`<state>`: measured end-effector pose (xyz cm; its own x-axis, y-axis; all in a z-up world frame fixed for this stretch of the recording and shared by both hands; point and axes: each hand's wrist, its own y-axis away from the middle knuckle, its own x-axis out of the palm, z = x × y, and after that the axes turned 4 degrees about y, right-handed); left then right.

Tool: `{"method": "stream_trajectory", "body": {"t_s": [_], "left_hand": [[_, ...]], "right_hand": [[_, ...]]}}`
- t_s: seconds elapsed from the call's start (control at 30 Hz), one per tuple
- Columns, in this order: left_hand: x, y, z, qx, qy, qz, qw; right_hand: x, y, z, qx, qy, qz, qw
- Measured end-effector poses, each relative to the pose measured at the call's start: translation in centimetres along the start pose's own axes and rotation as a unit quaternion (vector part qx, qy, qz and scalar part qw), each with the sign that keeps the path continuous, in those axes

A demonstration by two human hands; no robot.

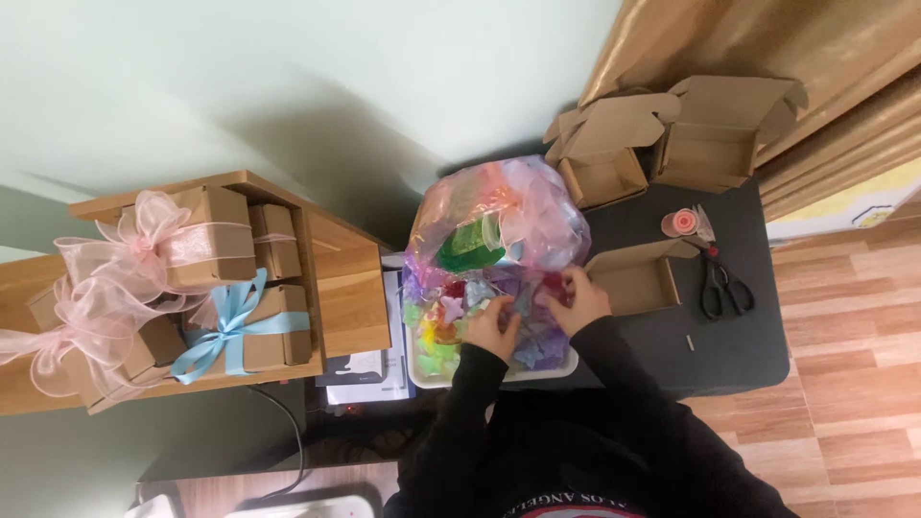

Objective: The recorder is packaging items into small cardboard boxes and decorating them with pink ribbons.

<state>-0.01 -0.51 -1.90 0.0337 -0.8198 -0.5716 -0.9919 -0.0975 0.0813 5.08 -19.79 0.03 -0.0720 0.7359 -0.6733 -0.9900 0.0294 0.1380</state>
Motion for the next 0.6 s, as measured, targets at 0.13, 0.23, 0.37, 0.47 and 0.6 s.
{"method": "stream_trajectory", "body": {"t_s": [0.13,0.23,0.37,0.47,0.6], "left_hand": [[2.2,0.6,-1.2,0.059,-0.005,-0.019,0.998],[3.4,0.8,-2.6,0.076,0.066,-0.028,0.995],[2.4,0.7,-4.3,0.055,0.117,0.019,0.991],[0.0,1.7,-8.1,0.03,0.102,0.052,0.993],[0.9,2.6,-10.3,-0.004,0.029,0.02,0.999]], "right_hand": [[-0.7,-0.3,-1.9,0.025,-0.065,0.005,0.998],[-1.3,0.2,-4.0,-0.076,-0.218,0.097,0.968],[-3.9,1.6,-3.6,0.03,-0.308,0.185,0.933],[-6.3,2.1,-5.0,0.053,-0.342,0.266,0.9],[-10.7,0.4,-8.6,0.068,-0.334,0.328,0.881]]}}
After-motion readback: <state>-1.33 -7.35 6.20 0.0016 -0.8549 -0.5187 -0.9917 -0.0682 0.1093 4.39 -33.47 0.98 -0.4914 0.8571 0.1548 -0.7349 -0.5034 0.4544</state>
